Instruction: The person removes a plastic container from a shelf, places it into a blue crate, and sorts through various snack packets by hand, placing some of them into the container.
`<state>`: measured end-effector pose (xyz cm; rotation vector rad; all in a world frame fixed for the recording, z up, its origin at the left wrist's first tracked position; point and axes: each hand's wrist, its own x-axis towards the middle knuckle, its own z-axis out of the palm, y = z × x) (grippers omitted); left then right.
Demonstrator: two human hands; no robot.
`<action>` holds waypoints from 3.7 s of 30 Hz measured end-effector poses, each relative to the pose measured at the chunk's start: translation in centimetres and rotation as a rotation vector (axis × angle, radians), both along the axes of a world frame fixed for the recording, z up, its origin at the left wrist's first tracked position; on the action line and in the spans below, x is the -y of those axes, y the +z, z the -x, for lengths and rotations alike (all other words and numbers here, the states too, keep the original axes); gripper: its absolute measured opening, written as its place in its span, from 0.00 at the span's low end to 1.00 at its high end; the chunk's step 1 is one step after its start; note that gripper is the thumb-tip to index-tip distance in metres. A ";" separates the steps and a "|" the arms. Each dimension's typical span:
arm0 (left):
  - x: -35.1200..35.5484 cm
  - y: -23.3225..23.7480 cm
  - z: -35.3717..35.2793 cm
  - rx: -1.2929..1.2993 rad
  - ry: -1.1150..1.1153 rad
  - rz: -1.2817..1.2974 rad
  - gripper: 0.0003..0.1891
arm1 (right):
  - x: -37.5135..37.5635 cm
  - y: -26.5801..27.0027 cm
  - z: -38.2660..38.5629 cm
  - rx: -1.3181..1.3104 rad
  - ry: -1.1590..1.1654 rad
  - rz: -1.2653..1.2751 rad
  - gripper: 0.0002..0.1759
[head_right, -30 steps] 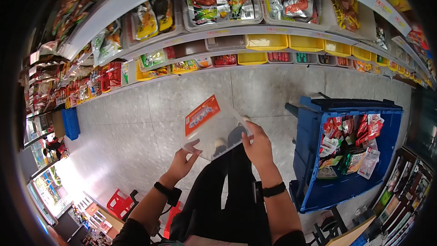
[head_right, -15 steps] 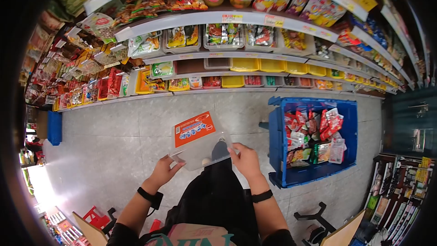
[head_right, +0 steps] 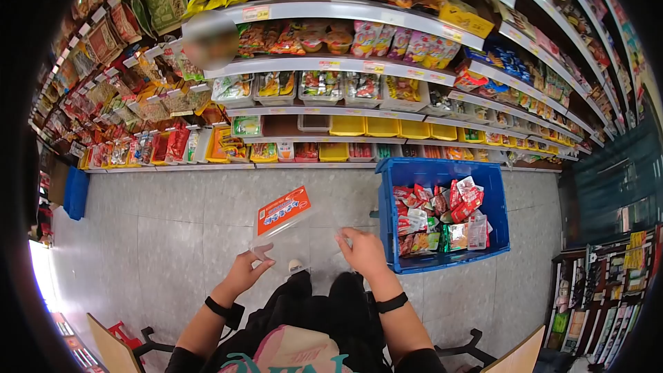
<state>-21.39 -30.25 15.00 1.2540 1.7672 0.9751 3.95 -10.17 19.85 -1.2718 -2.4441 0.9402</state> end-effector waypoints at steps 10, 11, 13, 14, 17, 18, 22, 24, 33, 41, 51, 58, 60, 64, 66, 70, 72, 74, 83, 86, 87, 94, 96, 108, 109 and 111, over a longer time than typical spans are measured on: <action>-9.0 2.5 -14.0 -0.063 -0.182 -0.046 0.15 | -2.4 -0.1 -18.0 -0.094 -0.216 -0.047 0.15; -10.6 2.7 -16.4 -0.068 -0.199 -0.044 0.15 | -2.8 -0.2 -20.9 -0.099 -0.234 -0.045 0.15; -13.9 2.4 -21.3 -0.043 -0.296 -0.009 0.16 | -3.8 -0.8 -27.0 -0.148 -0.355 -0.044 0.14; -15.5 1.8 -23.7 -0.055 -0.310 -0.010 0.17 | -4.3 -1.2 -29.8 -0.153 -0.377 -0.039 0.14; -20.3 2.5 -29.7 0.035 -0.365 0.097 0.19 | -4.7 -2.4 -36.5 -0.136 -0.478 0.024 0.14; -21.5 2.5 -31.1 0.039 -0.371 0.106 0.19 | -5.1 -2.6 -38.1 -0.136 -0.500 0.083 0.14; -25.1 0.4 -34.7 0.041 -0.395 0.202 0.20 | -7.3 -3.7 -41.1 -0.130 -0.520 0.154 0.15; -26.3 -1.2 -35.5 0.018 -0.413 0.144 0.21 | -8.4 -5.0 -41.7 -0.155 -0.523 0.160 0.16; -30.6 -5.9 -36.3 -0.029 -0.391 0.223 0.22 | -12.4 -8.2 -41.2 -0.052 -0.608 0.176 0.13; -32.7 -11.1 -38.7 0.014 -0.439 0.340 0.23 | -13.9 -13.1 -42.8 0.145 -0.613 0.096 0.18; -33.7 -13.8 -41.3 -0.123 -0.514 0.420 0.23 | -15.7 -15.0 -43.1 0.496 -0.559 0.104 0.14; -34.6 -11.8 -45.2 -0.070 -0.523 0.584 0.27 | -18.1 -16.8 -47.5 0.440 -0.502 0.050 0.16; -34.9 -11.7 -46.4 -0.067 -0.526 0.617 0.27 | -18.7 -16.9 -48.7 0.464 -0.477 0.095 0.16; -36.2 -10.5 -47.6 -0.104 -0.489 0.569 0.26 | -19.7 -16.6 -50.0 0.440 -0.432 0.108 0.15; -36.9 -10.3 -47.8 -0.124 -0.476 0.584 0.25 | -20.2 -16.3 -50.3 0.395 -0.422 0.120 0.15; -37.5 -10.5 -47.6 -0.185 -0.416 0.600 0.24 | -21.2 -15.8 -50.8 0.342 -0.409 0.237 0.16; -37.2 -11.3 -47.0 -0.211 -0.357 0.647 0.23 | -21.5 -17.3 -51.6 0.204 -0.480 0.133 0.18; -36.4 -11.8 -46.2 -0.200 -0.338 0.624 0.24 | -22.5 -17.0 -51.7 0.219 -0.524 0.097 0.20; -30.2 -13.0 -43.0 0.136 -0.053 0.468 0.22 | -26.6 -17.9 -50.5 0.826 -0.316 0.467 0.41; -29.9 -11.1 -42.6 0.050 -0.033 0.578 0.21 | -26.4 -19.1 -50.7 0.774 -0.308 0.444 0.38; -29.4 -11.7 -42.4 0.051 -0.025 0.576 0.21 | -26.5 -19.0 -50.6 0.774 -0.302 0.439 0.38; -26.8 -15.2 -42.4 0.228 0.085 0.464 0.21 | -28.9 -14.6 -49.3 0.609 -0.299 0.318 0.30; -27.3 -15.0 -42.6 0.221 0.075 0.460 0.22 | -30.1 -13.9 -49.3 0.508 -0.307 0.170 0.27; -32.9 -12.1 -47.5 0.032 -0.200 0.532 0.23 | -28.5 -13.4 -48.5 0.282 -0.427 0.061 0.21; -33.1 -12.1 -47.9 0.027 -0.243 0.564 0.22 | -27.5 -13.6 -48.8 0.351 -0.398 0.163 0.21; -33.2 -12.8 -48.6 0.012 -0.258 0.516 0.21 | -25.6 -13.8 -49.7 0.339 -0.395 0.223 0.20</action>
